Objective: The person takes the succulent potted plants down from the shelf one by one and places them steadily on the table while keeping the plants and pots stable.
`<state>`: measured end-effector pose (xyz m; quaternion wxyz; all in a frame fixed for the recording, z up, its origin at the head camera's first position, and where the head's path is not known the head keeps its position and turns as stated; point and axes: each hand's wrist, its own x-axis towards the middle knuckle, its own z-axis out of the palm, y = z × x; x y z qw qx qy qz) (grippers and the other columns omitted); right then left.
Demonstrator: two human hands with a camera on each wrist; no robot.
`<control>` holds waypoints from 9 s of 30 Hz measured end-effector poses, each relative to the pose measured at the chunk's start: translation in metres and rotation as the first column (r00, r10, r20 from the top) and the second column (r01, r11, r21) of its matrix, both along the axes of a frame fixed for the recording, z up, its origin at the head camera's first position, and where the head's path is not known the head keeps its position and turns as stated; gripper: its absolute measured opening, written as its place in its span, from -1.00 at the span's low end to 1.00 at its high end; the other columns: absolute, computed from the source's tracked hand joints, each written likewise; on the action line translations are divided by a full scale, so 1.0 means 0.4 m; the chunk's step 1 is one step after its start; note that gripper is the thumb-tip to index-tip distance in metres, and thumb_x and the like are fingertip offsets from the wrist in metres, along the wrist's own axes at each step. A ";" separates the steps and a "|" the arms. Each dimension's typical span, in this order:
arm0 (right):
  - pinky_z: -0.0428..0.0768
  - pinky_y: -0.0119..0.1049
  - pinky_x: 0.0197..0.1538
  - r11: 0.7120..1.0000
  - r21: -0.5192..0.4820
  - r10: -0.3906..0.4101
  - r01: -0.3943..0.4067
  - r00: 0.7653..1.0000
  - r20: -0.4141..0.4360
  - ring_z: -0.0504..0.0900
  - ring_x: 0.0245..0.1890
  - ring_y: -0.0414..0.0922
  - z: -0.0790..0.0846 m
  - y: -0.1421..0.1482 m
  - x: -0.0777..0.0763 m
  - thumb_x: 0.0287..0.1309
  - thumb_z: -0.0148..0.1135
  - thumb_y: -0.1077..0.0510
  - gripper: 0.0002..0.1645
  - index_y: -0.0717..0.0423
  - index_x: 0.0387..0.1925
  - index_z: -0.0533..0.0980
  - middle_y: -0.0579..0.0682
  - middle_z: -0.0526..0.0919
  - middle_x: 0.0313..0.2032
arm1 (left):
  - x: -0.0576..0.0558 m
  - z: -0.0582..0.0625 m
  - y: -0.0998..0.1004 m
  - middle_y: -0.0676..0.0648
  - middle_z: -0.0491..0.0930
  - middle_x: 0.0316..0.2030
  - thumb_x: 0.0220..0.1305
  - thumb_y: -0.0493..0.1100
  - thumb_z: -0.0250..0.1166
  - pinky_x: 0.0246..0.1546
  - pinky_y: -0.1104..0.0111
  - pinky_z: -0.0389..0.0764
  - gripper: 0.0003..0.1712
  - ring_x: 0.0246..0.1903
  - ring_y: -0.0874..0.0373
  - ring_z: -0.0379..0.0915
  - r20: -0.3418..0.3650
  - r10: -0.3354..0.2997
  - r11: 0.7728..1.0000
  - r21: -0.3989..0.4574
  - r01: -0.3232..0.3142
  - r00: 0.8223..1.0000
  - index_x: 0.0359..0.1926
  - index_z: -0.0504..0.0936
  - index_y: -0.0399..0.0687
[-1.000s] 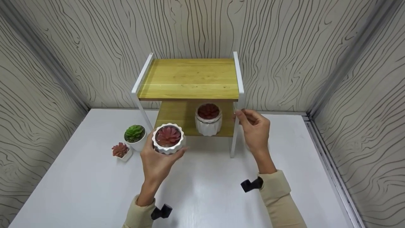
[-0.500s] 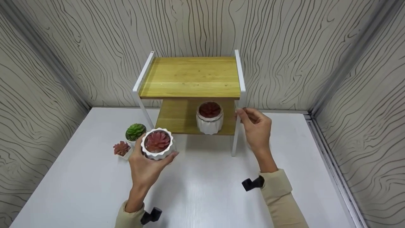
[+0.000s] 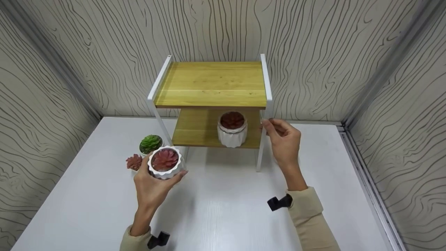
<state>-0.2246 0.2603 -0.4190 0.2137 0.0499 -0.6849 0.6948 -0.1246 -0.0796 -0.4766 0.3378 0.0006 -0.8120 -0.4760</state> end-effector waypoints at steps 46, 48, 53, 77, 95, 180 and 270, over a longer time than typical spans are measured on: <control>0.79 -0.41 -0.10 0.999 -0.035 0.026 -0.026 1.000 -0.005 0.85 -0.27 -0.20 -0.012 0.002 -0.002 0.41 0.33 0.22 -0.73 0.45 -0.12 0.67 -0.06 0.86 -0.36 | -0.093 -0.237 -0.257 -0.15 0.64 0.22 -0.44 -0.05 0.87 0.37 -0.09 0.56 0.24 0.29 -0.11 0.55 0.312 -0.278 0.961 0.101 0.259 0.909 0.37 0.47 -0.11; 0.79 -0.40 -0.10 0.999 -0.040 0.029 -0.029 1.000 -0.010 0.85 -0.28 -0.19 -0.012 0.002 -0.003 0.41 0.33 0.23 -0.74 0.45 -0.13 0.67 -0.05 0.86 -0.36 | -0.099 -0.247 -0.260 -0.15 0.65 0.21 -0.43 -0.04 0.87 0.37 -0.08 0.55 0.23 0.28 -0.11 0.56 0.316 -0.279 0.960 0.107 0.259 0.907 0.36 0.47 -0.13; 0.79 -0.40 -0.09 0.999 -0.030 0.026 -0.026 1.000 -0.004 0.85 -0.28 -0.20 -0.013 0.003 -0.003 0.41 0.33 0.22 -0.76 0.40 -0.12 0.69 -0.05 0.86 -0.36 | -0.109 -0.262 -0.264 -0.17 0.66 0.21 -0.38 -0.04 0.86 0.38 -0.07 0.53 0.21 0.28 -0.11 0.56 0.341 -0.262 0.965 0.118 0.236 0.903 0.36 0.45 -0.17; 0.78 -0.44 -0.07 1.000 0.001 0.011 -0.011 1.000 0.028 0.85 -0.24 -0.23 -0.013 0.007 0.001 0.41 0.34 0.16 -0.73 0.34 -0.10 0.70 -0.11 0.87 -0.33 | -0.148 -0.264 -0.292 -0.13 0.59 0.26 -0.36 -0.03 0.85 0.45 -0.09 0.46 0.26 0.34 -0.10 0.50 0.460 -0.362 0.931 0.147 0.333 0.810 0.41 0.37 -0.07; 0.78 -0.43 -0.09 1.000 -0.012 0.007 -0.007 1.000 0.025 0.85 -0.26 -0.22 -0.014 0.005 0.000 0.41 0.34 0.16 -0.72 0.37 -0.11 0.69 -0.09 0.86 -0.35 | -0.154 -0.266 -0.322 -0.01 0.65 0.21 -0.44 -0.15 0.86 0.48 -0.02 0.40 0.20 0.30 0.01 0.51 0.421 -0.447 0.893 0.155 0.422 0.789 0.33 0.45 0.01; 0.68 -0.58 0.08 0.986 -0.089 -0.132 0.140 0.987 0.093 0.68 0.08 -0.20 0.006 -0.034 0.061 0.29 0.45 0.21 -0.55 0.19 0.17 0.56 -0.06 0.68 0.02 | -0.117 0.004 -0.166 -0.25 0.65 0.06 0.11 -0.25 0.63 0.04 0.11 0.79 -0.34 0.05 0.02 0.67 -0.082 -0.326 0.945 -0.005 0.327 0.942 0.22 0.59 -0.20; 0.35 0.19 0.55 0.708 0.136 -0.694 0.693 0.718 -0.053 0.38 0.46 0.29 -0.123 -0.456 -0.045 -0.20 0.79 -0.04 0.38 0.42 0.50 0.18 0.40 0.38 0.44 | -0.235 0.093 -0.082 -0.24 0.83 -0.24 0.46 0.04 0.37 -0.10 0.37 0.79 -0.62 -0.18 -0.18 0.78 0.101 -0.188 0.908 0.398 0.133 0.977 -0.20 0.83 -0.22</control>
